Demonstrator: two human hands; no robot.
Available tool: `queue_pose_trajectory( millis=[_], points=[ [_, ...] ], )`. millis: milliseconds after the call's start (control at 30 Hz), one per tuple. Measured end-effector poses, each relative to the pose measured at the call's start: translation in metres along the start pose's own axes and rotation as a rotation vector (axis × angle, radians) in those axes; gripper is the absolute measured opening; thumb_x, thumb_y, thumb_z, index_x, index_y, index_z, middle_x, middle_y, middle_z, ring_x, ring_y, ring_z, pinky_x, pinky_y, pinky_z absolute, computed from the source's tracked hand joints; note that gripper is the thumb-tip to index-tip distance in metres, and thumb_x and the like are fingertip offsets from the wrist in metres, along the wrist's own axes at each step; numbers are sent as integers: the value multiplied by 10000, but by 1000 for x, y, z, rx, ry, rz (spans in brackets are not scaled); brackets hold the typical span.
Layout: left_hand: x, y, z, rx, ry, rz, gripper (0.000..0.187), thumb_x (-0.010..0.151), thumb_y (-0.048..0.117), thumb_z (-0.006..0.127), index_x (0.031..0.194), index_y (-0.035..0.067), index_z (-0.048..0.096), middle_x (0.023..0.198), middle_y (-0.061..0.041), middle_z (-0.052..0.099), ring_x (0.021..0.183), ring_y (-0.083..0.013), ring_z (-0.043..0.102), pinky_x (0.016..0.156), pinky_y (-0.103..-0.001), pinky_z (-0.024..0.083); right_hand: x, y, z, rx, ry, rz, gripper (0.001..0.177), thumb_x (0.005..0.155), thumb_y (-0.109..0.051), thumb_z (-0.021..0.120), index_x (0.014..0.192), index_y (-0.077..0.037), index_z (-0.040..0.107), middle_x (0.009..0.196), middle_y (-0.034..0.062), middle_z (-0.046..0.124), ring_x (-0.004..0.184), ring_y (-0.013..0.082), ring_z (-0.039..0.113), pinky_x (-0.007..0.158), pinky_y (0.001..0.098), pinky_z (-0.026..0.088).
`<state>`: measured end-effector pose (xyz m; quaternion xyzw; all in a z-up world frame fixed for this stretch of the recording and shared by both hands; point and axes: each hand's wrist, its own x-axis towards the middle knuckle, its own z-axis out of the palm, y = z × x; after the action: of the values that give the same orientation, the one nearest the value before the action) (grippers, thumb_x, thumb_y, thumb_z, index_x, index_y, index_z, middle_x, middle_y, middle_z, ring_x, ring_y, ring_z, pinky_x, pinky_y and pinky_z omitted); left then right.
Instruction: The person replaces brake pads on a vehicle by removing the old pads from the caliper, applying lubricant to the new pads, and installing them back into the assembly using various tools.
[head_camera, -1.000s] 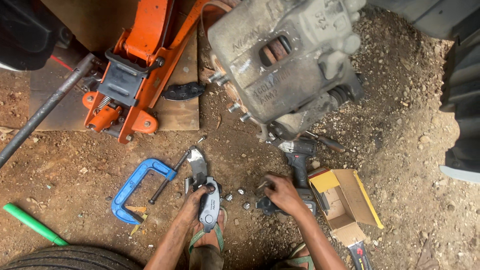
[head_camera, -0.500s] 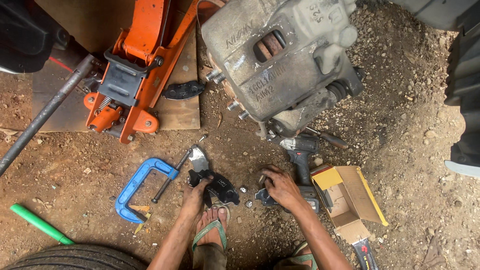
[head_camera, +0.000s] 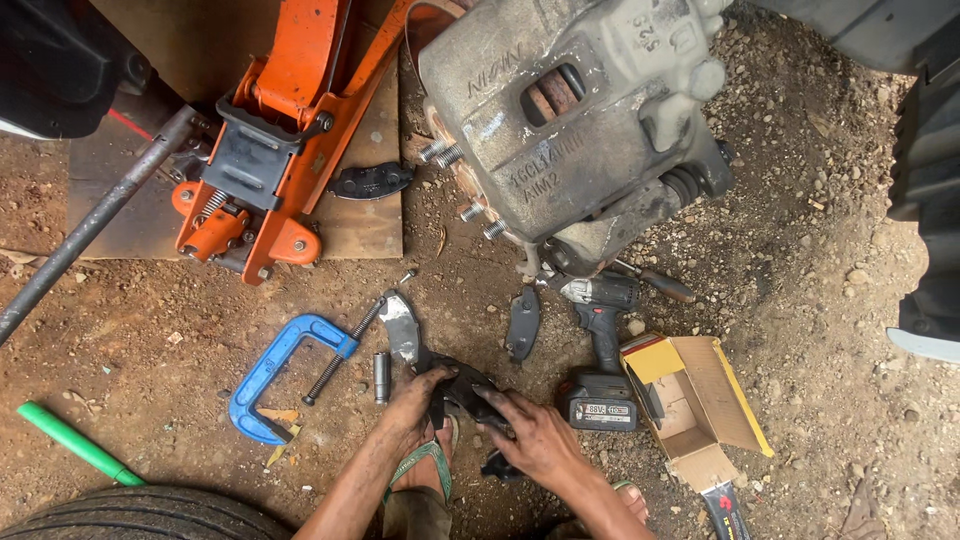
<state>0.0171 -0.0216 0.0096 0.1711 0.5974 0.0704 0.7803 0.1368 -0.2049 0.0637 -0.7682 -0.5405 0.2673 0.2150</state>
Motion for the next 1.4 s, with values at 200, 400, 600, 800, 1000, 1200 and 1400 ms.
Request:
queue_pose_trajectory(
  millis=[200, 400, 600, 800, 1000, 1200, 1400],
  points=[
    [-34, 28, 0, 256, -299, -143, 913, 885, 496, 697, 1551, -24, 350, 743, -244, 768, 448, -270, 684, 469, -383, 626, -21, 28, 15, 217, 110, 76, 533, 1056, -371, 692, 1517, -314, 428, 682, -25, 686, 297, 70, 307, 210, 149, 472],
    [-35, 19, 4, 695, -292, 88, 370, 989, 285, 711, 1269, 47, 670, 810, -136, 763, 505, -180, 700, 541, -279, 684, -30, 49, 13, 80, 310, -99, 923, 1057, -300, 738, 1636, -434, 32, 816, 24, 745, 392, 100, 535, 322, 205, 601],
    [-53, 33, 13, 1039, -899, 368, 582, 964, 292, 758, 1454, 33, 584, 873, 1, 654, 656, -108, 614, 600, -254, 558, -25, 33, -20, 313, -9, 360, 358, 975, -457, 683, 1136, -142, 735, 731, 9, 803, 358, 74, 609, 358, 229, 612],
    [-50, 34, 24, 961, -705, 312, 226, 968, 159, 701, 1185, 97, 696, 1217, -104, 764, 1144, -262, 765, 981, -379, 670, 4, 2, -85, 689, 113, 932, 747, 861, -686, 460, 1254, -127, 762, 621, 12, 625, 468, 166, 631, 452, 267, 538],
    [-51, 47, 20, 824, -489, 374, 212, 905, 267, 787, 996, 76, 763, 940, -47, 795, 857, -181, 698, 739, -299, 511, -60, 94, -166, 829, 491, 1199, 733, 910, -511, 585, 1481, -55, 537, 1183, 214, 696, 1003, 380, 705, 842, 464, 606],
    [-31, 28, 11, 555, -407, 259, 273, 909, 154, 755, 1114, -26, 773, 1028, -134, 813, 959, -255, 742, 864, -349, 601, -81, 104, -182, 154, 75, 1230, 541, 879, -374, 766, 1326, -171, 540, 1448, 92, 687, 1278, 350, 682, 1029, 534, 536],
    [-42, 27, 18, 515, -277, 138, 310, 894, 198, 760, 1097, -35, 735, 978, -115, 742, 927, -232, 673, 811, -319, 526, -112, 182, -86, -235, 145, 894, 413, 927, -351, 773, 1286, -177, 670, 1295, 104, 720, 1019, 344, 775, 891, 577, 657]
  ],
)
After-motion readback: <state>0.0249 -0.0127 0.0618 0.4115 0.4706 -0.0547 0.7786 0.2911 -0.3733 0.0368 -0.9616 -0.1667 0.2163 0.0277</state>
